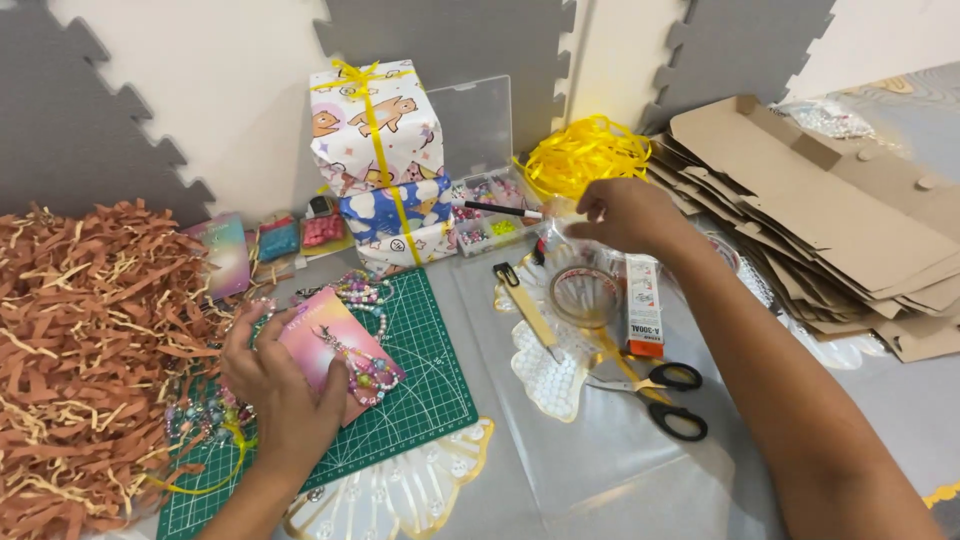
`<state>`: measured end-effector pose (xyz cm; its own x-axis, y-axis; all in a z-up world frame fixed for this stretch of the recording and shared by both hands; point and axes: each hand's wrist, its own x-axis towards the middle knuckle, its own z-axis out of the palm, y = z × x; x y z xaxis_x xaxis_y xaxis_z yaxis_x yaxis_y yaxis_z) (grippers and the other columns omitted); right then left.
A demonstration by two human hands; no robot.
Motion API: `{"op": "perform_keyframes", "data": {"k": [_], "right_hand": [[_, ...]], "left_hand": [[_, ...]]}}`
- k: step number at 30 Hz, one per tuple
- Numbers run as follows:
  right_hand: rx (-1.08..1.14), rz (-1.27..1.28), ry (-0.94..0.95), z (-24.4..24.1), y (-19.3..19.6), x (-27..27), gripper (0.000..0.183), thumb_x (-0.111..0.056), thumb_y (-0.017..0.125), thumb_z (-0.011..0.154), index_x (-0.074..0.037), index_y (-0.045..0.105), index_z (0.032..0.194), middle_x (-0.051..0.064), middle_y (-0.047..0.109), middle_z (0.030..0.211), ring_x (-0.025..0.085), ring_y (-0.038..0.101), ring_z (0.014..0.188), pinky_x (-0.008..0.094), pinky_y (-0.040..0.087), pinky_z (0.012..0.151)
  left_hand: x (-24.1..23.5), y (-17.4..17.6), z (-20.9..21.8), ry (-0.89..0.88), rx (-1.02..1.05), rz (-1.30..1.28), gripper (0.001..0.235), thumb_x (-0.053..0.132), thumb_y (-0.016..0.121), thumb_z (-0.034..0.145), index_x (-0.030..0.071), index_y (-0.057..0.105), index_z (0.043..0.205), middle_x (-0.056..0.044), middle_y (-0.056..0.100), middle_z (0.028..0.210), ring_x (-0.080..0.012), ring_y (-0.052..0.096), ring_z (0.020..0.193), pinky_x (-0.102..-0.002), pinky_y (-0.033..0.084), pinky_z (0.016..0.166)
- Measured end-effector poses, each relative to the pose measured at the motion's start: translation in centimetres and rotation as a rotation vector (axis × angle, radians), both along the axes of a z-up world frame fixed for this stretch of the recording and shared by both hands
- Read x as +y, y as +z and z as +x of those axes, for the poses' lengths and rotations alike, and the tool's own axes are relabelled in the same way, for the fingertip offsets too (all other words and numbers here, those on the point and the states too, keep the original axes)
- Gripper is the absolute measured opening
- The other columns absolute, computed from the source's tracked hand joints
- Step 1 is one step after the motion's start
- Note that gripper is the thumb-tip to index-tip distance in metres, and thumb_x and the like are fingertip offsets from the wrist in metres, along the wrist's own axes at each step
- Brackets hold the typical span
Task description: The person arranges beaded keychains on a green cutting mat, then attaches one to a pink display card. They place the card into a clear plastic sleeve and seal it with tape. The person also handles yellow shredded paper and other packaging materials on the table.
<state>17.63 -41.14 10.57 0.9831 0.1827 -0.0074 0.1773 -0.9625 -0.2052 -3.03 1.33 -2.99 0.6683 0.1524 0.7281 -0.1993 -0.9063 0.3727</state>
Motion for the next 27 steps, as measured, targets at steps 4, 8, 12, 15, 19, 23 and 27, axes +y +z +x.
{"op": "perform_keyframes", "data": {"k": [4, 8, 12, 15, 19, 23, 27], "right_hand": [[0.171, -0.048, -0.104, 0.3, -1.1, -0.6, 0.097, -0.064, 0.095, 0.087, -0.029, 0.058, 0.169, 0.005, 0.066, 0.165, 0.032, 0.065, 0.144, 0.054, 0.059, 0.109], [0.082, -0.072, -0.053, 2.4, -3.6, -1.9, 0.081, -0.068, 0.094, 0.085, -0.031, 0.069, 0.153, 0.006, 0.064, 0.163, 0.033, 0.063, 0.144, 0.058, 0.054, 0.112], [0.02, 0.16, -0.12, 4.0, -4.2, -3.8, 0.019, -0.034, 0.081, 0.104, -0.031, 0.096, 0.114, -0.002, 0.087, 0.122, 0.023, 0.075, 0.103, 0.044, 0.054, 0.075], [-0.146, 0.406, -0.091, 5.5, -5.6, -6.3, 0.017, -0.032, 0.093, 0.098, -0.019, 0.097, 0.108, 0.001, 0.092, 0.114, 0.021, 0.081, 0.106, 0.042, 0.055, 0.09], [-0.369, 0.376, -0.187, 7.1, -6.7, -8.3, 0.015, -0.039, 0.088, 0.107, -0.03, 0.095, 0.116, -0.003, 0.081, 0.113, 0.025, 0.073, 0.104, 0.049, 0.049, 0.074], [-0.587, 0.388, -0.092, 6.7, -6.4, -8.4, 0.014, -0.027, 0.084, 0.108, -0.021, 0.095, 0.113, 0.004, 0.08, 0.109, 0.027, 0.072, 0.1, 0.049, 0.053, 0.076], [0.014, 0.219, -0.053, 1.5, -1.5, -3.9, 0.05, -0.053, 0.082, 0.104, -0.021, 0.083, 0.142, 0.001, 0.081, 0.151, 0.026, 0.077, 0.128, 0.046, 0.062, 0.1]], "left_hand": [[0.2, -0.3, 0.3, 0.002, 0.005, -0.026, 0.077, 0.021, 0.082, 0.087, 0.005, 0.054, 0.157, -0.023, 0.034, 0.171, -0.0491, 0.035, 0.164, -0.069, 0.026, 0.129], [-0.1, -0.2, 0.0, 0.004, 0.048, -0.047, 0.075, 0.023, 0.08, 0.09, 0.003, 0.053, 0.157, -0.021, 0.032, 0.174, -0.047, 0.033, 0.163, -0.067, 0.022, 0.131], [0.0, -0.3, 0.1, 0.005, 0.045, -0.036, 0.073, 0.025, 0.081, 0.092, 0.003, 0.054, 0.157, -0.024, 0.035, 0.171, -0.0482, 0.034, 0.159, -0.066, 0.024, 0.129], [0.5, -1.1, 0.4, 0.005, 0.035, -0.008, 0.074, 0.026, 0.081, 0.094, 0.001, 0.054, 0.158, -0.025, 0.037, 0.169, -0.0484, 0.034, 0.161, -0.068, 0.025, 0.129], [0.7, -1.2, 0.3, 0.013, 0.094, -0.03, 0.077, 0.028, 0.081, 0.09, 0.005, 0.055, 0.159, -0.024, 0.038, 0.172, -0.0466, 0.034, 0.159, -0.069, 0.025, 0.127], [0.8, -1.3, 0.4, -0.018, 0.068, -0.032, 0.076, 0.025, 0.083, 0.09, 0.003, 0.054, 0.158, -0.023, 0.036, 0.169, -0.0476, 0.035, 0.159, -0.068, 0.027, 0.128], [0.6, -1.1, 0.3, -0.013, 0.1, -0.063, 0.075, 0.031, 0.08, 0.092, 0.005, 0.053, 0.158, -0.021, 0.036, 0.17, -0.0452, 0.035, 0.16, -0.067, 0.026, 0.129]]}}
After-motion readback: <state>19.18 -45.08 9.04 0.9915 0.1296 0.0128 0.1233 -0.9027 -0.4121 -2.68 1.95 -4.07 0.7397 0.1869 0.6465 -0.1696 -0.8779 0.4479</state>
